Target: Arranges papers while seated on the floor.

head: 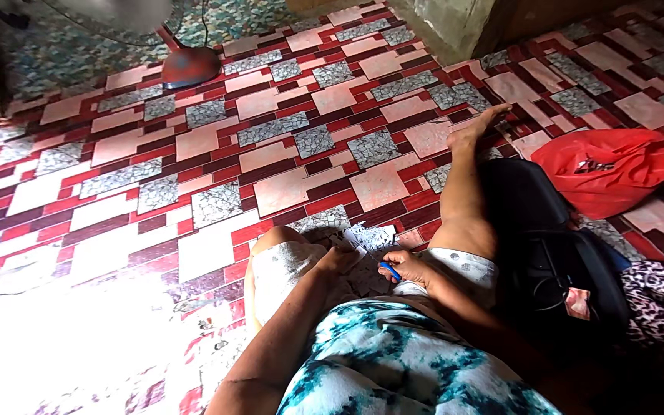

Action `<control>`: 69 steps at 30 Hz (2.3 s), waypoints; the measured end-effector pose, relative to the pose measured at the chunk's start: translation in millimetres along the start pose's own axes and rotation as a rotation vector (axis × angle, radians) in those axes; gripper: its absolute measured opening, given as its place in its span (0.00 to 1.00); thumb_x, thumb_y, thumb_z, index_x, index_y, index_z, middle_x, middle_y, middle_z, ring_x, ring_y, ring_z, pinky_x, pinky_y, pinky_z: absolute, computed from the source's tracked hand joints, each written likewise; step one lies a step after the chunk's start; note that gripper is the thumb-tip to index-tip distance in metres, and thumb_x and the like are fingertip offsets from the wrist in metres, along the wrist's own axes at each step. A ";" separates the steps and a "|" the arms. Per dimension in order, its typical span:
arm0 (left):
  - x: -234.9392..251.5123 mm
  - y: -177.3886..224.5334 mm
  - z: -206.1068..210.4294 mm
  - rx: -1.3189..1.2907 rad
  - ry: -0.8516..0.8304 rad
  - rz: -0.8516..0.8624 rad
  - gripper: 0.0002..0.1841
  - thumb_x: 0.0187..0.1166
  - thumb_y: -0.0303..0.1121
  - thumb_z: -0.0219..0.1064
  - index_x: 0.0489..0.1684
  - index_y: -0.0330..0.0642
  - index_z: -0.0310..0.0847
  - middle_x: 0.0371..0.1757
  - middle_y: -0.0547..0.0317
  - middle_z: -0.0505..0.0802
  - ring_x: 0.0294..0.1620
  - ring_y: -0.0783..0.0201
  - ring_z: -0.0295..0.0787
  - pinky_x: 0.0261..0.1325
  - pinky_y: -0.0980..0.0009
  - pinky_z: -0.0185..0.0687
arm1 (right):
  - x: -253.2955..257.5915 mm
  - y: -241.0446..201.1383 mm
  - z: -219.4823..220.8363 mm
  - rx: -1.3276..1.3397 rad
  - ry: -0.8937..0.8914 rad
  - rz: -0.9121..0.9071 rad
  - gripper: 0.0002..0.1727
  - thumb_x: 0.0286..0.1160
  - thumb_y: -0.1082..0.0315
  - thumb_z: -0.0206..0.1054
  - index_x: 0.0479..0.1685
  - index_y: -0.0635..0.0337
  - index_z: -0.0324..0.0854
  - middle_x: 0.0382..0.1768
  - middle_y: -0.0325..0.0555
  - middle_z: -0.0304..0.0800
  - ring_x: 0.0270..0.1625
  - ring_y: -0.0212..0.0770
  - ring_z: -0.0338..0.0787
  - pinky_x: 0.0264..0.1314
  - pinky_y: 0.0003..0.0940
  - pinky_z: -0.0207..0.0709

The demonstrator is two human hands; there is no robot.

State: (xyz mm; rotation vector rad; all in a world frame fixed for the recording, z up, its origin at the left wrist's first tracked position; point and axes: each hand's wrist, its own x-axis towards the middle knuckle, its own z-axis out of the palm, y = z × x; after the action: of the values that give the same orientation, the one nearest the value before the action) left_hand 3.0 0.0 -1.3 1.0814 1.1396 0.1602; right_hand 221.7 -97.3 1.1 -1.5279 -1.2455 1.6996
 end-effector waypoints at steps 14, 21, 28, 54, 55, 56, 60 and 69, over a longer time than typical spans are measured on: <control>0.0 -1.8 -1.1 -0.032 0.002 0.012 0.08 0.89 0.32 0.61 0.51 0.35 0.79 0.27 0.62 0.85 0.19 0.73 0.78 0.23 0.78 0.75 | 2.2 -1.3 -2.2 -0.051 -0.043 0.074 0.16 0.81 0.57 0.70 0.53 0.61 0.81 0.30 0.34 0.87 0.26 0.25 0.81 0.27 0.20 0.71; 1.9 -2.4 -0.1 -0.014 -0.014 0.016 0.07 0.89 0.32 0.61 0.48 0.36 0.79 0.27 0.62 0.86 0.19 0.73 0.78 0.23 0.78 0.75 | 1.1 -2.2 -1.3 -0.035 -0.038 0.047 0.15 0.80 0.60 0.71 0.52 0.62 0.82 0.29 0.34 0.87 0.26 0.24 0.81 0.28 0.19 0.72; 2.7 -2.5 -0.6 -0.048 -0.011 0.013 0.10 0.90 0.33 0.60 0.55 0.35 0.79 0.29 0.61 0.86 0.20 0.73 0.78 0.23 0.78 0.75 | -0.4 -0.3 -0.1 0.006 0.025 0.013 0.13 0.76 0.67 0.74 0.52 0.67 0.83 0.31 0.37 0.88 0.27 0.24 0.83 0.32 0.19 0.78; -1.5 1.1 -1.6 -0.047 -0.040 -0.051 0.10 0.91 0.34 0.57 0.54 0.36 0.79 0.27 0.63 0.87 0.18 0.74 0.77 0.22 0.80 0.74 | 0.4 -2.2 -0.3 0.018 0.076 0.030 0.14 0.79 0.64 0.71 0.52 0.66 0.82 0.31 0.37 0.86 0.27 0.26 0.82 0.32 0.21 0.76; -1.5 1.1 -1.9 -0.045 -0.041 -0.051 0.10 0.91 0.34 0.58 0.54 0.36 0.79 0.27 0.63 0.87 0.18 0.75 0.77 0.22 0.81 0.74 | 0.2 -1.8 0.1 0.023 0.087 0.018 0.14 0.78 0.66 0.72 0.52 0.67 0.82 0.32 0.38 0.87 0.28 0.26 0.82 0.33 0.21 0.77; -1.2 1.2 -1.9 -0.045 -0.037 -0.053 0.10 0.91 0.34 0.58 0.54 0.36 0.79 0.27 0.62 0.87 0.18 0.75 0.77 0.22 0.81 0.74 | 0.0 -1.7 0.3 0.023 0.092 0.014 0.14 0.78 0.67 0.72 0.53 0.68 0.82 0.34 0.39 0.87 0.28 0.26 0.83 0.33 0.21 0.78; -1.0 2.0 -1.5 -0.045 -0.034 -0.058 0.10 0.92 0.34 0.57 0.54 0.36 0.79 0.27 0.62 0.87 0.18 0.74 0.78 0.22 0.80 0.74 | -0.7 -2.1 -0.5 0.015 0.089 0.019 0.15 0.77 0.68 0.72 0.55 0.69 0.82 0.34 0.40 0.88 0.28 0.25 0.83 0.32 0.20 0.78; -1.0 1.2 -1.9 -0.063 -0.020 -0.062 0.10 0.92 0.34 0.57 0.55 0.36 0.79 0.27 0.62 0.87 0.18 0.74 0.77 0.21 0.81 0.73 | 1.7 -3.9 -2.2 0.022 0.044 0.102 0.15 0.83 0.57 0.68 0.53 0.60 0.81 0.29 0.35 0.87 0.25 0.25 0.81 0.25 0.19 0.69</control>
State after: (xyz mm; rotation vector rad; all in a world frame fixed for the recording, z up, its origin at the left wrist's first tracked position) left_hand 1.5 1.1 0.3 0.9886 1.1417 0.1360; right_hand 222.7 -93.6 3.9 -1.6321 -1.1403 1.7275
